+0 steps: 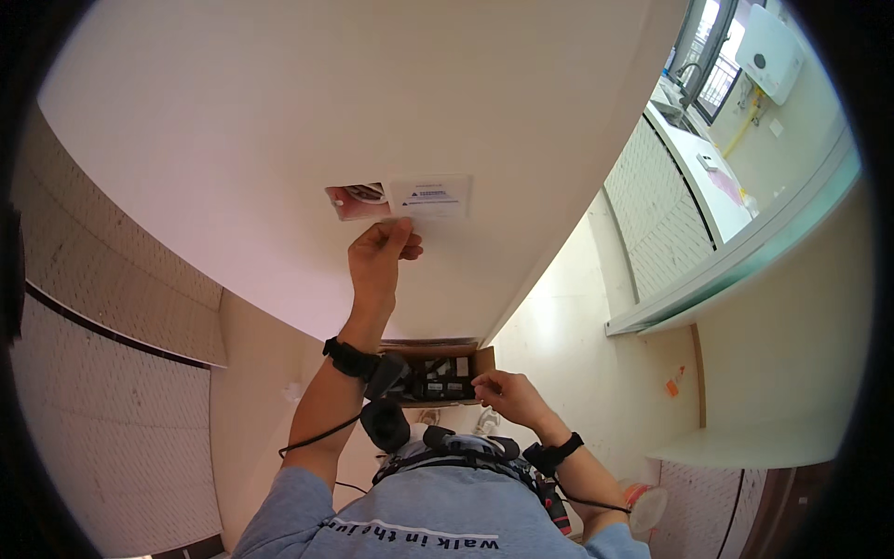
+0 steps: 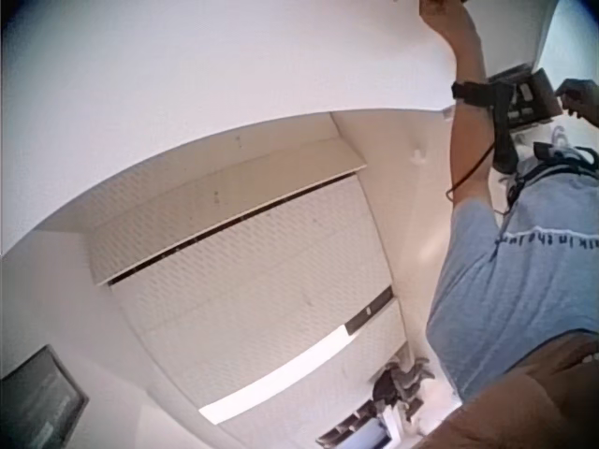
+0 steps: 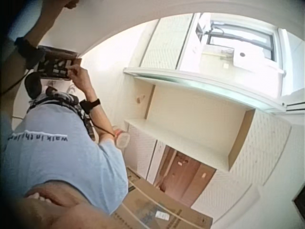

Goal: Installing a faceplate for a wall outlet/switch using an electric drill.

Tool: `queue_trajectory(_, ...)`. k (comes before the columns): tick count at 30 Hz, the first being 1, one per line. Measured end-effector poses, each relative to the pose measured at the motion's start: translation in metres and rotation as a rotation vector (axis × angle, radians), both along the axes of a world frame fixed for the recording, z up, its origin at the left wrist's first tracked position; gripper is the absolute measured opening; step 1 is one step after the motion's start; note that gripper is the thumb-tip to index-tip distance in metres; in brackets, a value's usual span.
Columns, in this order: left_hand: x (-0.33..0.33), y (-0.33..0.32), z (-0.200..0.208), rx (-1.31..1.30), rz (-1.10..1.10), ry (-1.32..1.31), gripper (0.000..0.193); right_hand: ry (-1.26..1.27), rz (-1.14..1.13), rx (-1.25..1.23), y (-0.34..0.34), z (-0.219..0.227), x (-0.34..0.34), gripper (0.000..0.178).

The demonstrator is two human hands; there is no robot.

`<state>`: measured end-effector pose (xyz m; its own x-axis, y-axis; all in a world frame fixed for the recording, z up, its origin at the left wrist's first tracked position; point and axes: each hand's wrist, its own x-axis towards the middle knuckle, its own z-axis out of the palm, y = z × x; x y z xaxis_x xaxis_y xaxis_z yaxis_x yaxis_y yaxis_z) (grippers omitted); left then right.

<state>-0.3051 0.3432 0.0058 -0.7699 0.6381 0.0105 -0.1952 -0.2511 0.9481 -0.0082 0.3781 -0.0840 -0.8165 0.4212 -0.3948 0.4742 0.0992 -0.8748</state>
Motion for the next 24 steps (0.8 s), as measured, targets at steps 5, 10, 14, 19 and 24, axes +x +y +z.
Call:
queue_trajectory(5, 0.036, -0.019, 0.033, 0.047, -0.001, 0.719, 0.005, -0.022, -0.069, -0.007, 0.003, -0.011, 0.003, 0.021)
queue_trajectory(10, 0.094, -0.075, 0.036, 0.128, -1.059, 1.090, 0.009, 0.202, -0.258, -0.096, 0.016, -0.031, 0.005, 0.020)
queue_trajectory(14, 0.025, -0.101, -0.069, -0.712, -0.646, 1.150, 0.022, 0.121, -0.320, -0.279, 0.034, -0.022, 0.001, 0.024)
queue_trajectory(19, -0.038, -0.172, -0.168, -1.131, -0.374, 1.000, 0.018, -0.002, -0.202, -0.260, 0.031, -0.032, 0.004, 0.032)
queue_trajectory(24, -0.042, -0.204, -0.220, -1.082, -0.415, 0.942, 0.017, -0.060, -0.073, -0.265, 0.006, -0.035, -0.015, 0.031)
